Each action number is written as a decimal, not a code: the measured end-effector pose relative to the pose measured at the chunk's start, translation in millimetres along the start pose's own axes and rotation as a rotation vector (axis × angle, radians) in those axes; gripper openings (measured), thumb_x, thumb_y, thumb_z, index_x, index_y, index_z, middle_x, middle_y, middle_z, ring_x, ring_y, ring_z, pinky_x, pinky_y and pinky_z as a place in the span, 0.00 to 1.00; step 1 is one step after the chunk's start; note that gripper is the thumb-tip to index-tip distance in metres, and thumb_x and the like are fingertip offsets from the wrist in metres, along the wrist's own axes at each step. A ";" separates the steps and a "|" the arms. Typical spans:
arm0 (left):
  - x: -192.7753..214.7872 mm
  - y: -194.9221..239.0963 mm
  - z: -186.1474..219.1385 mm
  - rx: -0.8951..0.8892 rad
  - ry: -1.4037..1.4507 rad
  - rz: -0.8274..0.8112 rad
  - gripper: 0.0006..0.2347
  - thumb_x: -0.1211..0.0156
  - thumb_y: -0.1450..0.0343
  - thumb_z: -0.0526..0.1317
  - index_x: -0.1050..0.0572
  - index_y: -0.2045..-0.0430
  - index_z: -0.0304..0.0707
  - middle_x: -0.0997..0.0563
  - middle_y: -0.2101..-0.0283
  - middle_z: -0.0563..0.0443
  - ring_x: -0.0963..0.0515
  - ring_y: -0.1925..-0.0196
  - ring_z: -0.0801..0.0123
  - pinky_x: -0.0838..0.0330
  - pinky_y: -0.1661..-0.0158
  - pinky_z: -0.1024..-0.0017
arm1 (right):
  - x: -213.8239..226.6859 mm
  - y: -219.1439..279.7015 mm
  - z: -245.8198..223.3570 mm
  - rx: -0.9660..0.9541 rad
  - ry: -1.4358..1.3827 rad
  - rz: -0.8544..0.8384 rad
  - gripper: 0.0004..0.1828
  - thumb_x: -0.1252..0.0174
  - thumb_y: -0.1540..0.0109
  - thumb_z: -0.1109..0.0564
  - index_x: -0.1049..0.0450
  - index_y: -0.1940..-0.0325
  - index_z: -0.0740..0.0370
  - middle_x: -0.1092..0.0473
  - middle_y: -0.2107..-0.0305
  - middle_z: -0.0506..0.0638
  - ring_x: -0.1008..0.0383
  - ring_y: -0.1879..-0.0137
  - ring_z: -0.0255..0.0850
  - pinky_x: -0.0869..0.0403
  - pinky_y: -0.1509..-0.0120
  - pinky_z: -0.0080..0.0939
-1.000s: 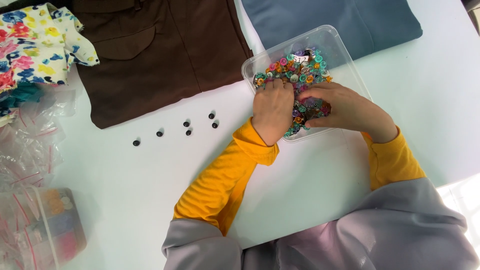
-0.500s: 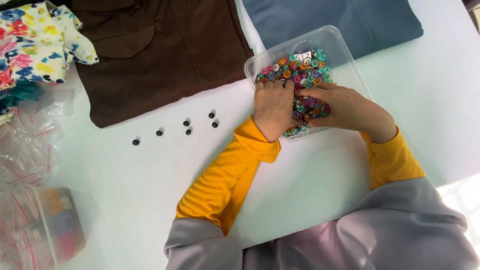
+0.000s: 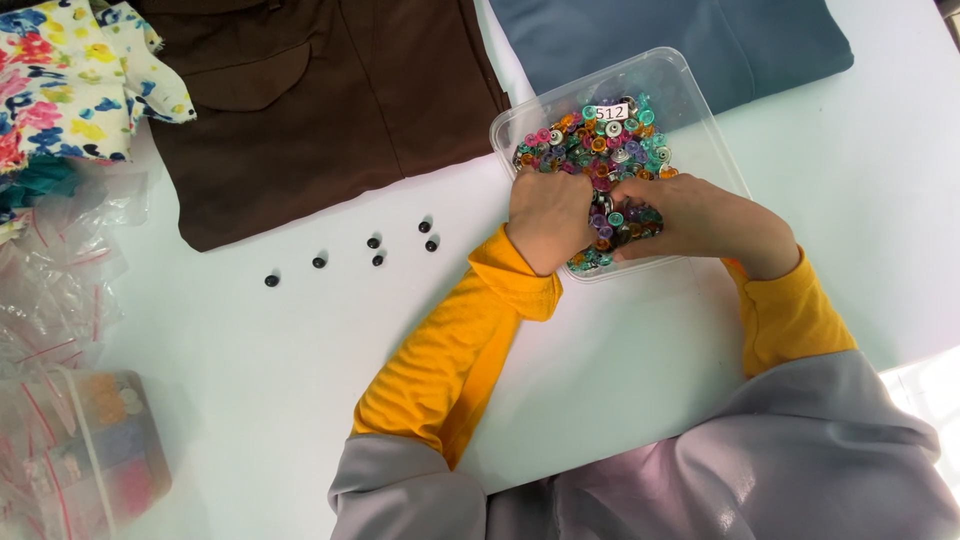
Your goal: The person sorts through a container of colorful buttons, picking out black ones and placing them on the table. They then gather the selected buttons and place them into a small plastic bag.
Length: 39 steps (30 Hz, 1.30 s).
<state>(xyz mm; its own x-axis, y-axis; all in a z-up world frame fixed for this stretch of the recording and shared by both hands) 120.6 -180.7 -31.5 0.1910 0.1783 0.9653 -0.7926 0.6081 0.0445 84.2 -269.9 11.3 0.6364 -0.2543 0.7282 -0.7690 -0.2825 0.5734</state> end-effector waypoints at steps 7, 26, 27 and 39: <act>24.3 7.2 -4.1 0.140 -0.135 0.221 0.04 0.38 0.32 0.33 0.23 0.66 0.36 0.18 0.81 0.55 0.16 0.76 0.65 0.27 0.67 0.68 | -2.8 -5.4 12.8 0.008 0.006 0.144 0.20 0.33 0.40 0.49 0.24 0.46 0.57 0.22 0.58 0.65 0.21 0.46 0.64 0.22 0.45 0.58; 64.2 8.6 -18.1 -0.189 0.719 0.121 0.26 0.36 0.32 0.31 0.38 0.39 0.47 0.33 0.39 0.45 0.21 0.50 0.64 0.21 0.50 0.66 | 34.3 13.2 22.3 0.201 -0.694 0.458 0.26 0.66 0.34 0.71 0.30 0.39 0.56 0.26 0.61 0.54 0.22 0.49 0.41 0.23 0.46 0.38; 63.9 8.9 -16.1 -0.222 0.659 0.146 0.27 0.36 0.34 0.29 0.37 0.40 0.45 0.33 0.41 0.46 0.23 0.49 0.61 0.27 0.44 0.60 | 33.1 12.9 26.3 0.157 -0.646 0.468 0.28 0.66 0.35 0.70 0.29 0.40 0.51 0.23 0.62 0.54 0.20 0.61 0.41 0.27 0.50 0.37; 49.1 16.7 9.3 -0.192 0.100 0.340 0.09 0.37 0.33 0.32 0.15 0.66 0.52 0.23 0.63 0.52 0.20 0.65 0.59 0.33 0.62 0.58 | 30.8 15.0 2.9 0.365 -0.235 0.576 0.12 0.50 0.34 0.77 0.26 0.49 0.76 0.27 0.64 0.68 0.22 0.55 0.60 0.22 0.57 0.55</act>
<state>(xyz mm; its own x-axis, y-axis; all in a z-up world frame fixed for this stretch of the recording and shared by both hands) 111.4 -168.9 19.0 -0.0010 0.4630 0.8864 -0.6996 0.6330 -0.3314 92.4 -284.6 41.3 0.1635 -0.6364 0.7539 -0.9433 -0.3246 -0.0694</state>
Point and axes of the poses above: each hand's wrist, its own y-axis away from the middle knuckle, its own x-axis out of the back of the hand, z = x × y, the point moved 9 cm from there along -y, towards the middle knuckle
